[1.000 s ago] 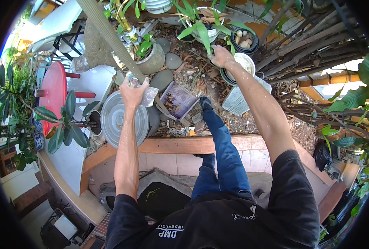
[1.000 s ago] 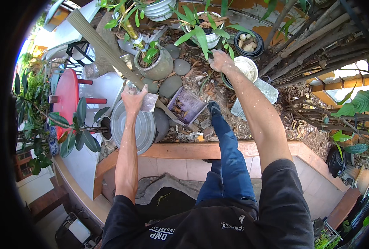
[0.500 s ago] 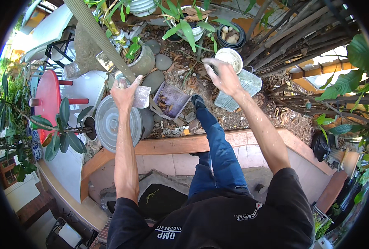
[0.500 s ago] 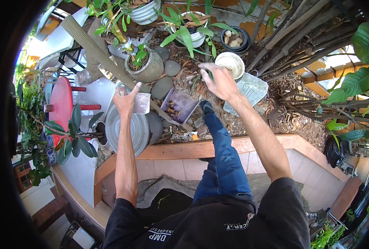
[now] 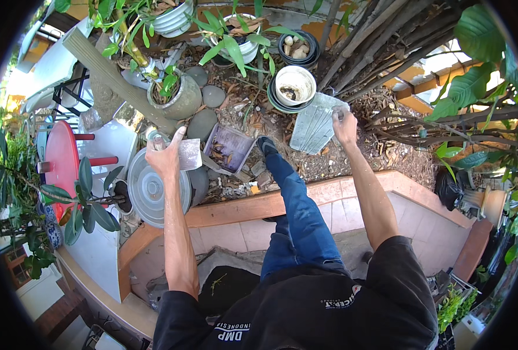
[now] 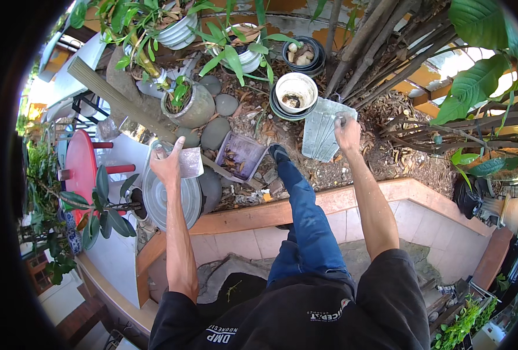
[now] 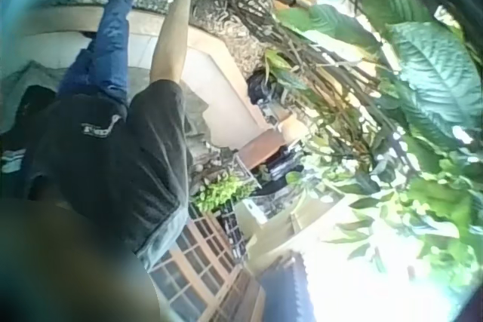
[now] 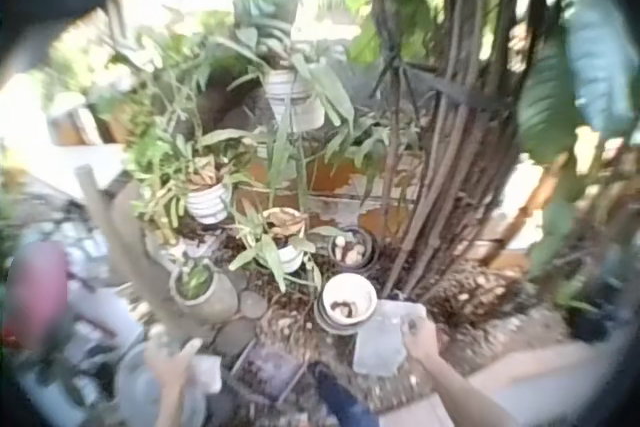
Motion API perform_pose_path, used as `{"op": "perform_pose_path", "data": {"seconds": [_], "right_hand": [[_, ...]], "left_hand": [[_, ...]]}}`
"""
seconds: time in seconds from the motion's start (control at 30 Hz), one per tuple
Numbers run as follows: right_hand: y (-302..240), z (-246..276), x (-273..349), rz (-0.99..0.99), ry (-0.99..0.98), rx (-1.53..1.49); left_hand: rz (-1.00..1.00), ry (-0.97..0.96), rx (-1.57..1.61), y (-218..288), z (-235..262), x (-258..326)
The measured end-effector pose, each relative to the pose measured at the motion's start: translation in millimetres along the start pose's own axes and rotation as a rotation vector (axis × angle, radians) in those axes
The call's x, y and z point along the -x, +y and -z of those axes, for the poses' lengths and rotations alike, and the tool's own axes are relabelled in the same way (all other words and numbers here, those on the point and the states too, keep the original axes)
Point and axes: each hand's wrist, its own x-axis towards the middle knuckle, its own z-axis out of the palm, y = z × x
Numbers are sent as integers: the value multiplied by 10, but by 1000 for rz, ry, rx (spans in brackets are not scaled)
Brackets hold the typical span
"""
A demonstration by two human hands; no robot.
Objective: Scraping peeling paint and sanding the surface of an exterior wall.
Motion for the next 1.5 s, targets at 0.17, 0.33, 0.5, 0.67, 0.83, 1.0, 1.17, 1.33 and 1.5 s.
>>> {"op": "perform_pose_path", "data": {"seconds": [0.17, 0.33, 0.5, 0.67, 0.83, 1.0, 1.17, 1.33, 1.5], "right_hand": [[-26, -37, 242, -12, -23, -54], [16, 88, 657, -42, -74, -92], [-25, 196, 1129, 55, -51, -193], [-1020, 325, 1953, 228, -602, -438], [-1516, 506, 2728, 430, -993, -646], [-1450, 641, 2927, 470, -977, -450], [-1193, 708, 3018, 420, -1045, -461], [-1162, 414, 3164, 584, -1065, -405], [-718, 644, 3263, 490, -948, -381]], "left_hand": [[-40, 99, 73, -84, 178, 119], [-55, 168, -11, -224, 579, 497], [225, 71, 25, -140, 693, 1197], [231, -43, 248, -23, 613, 1960], [244, -264, 354, 216, 524, 2474], [257, -182, 521, 348, 562, 2968], [334, -307, 571, 275, 655, 3319], [290, -284, 492, 96, 711, 3552], [387, -356, 489, 197, 422, 3898]]}}
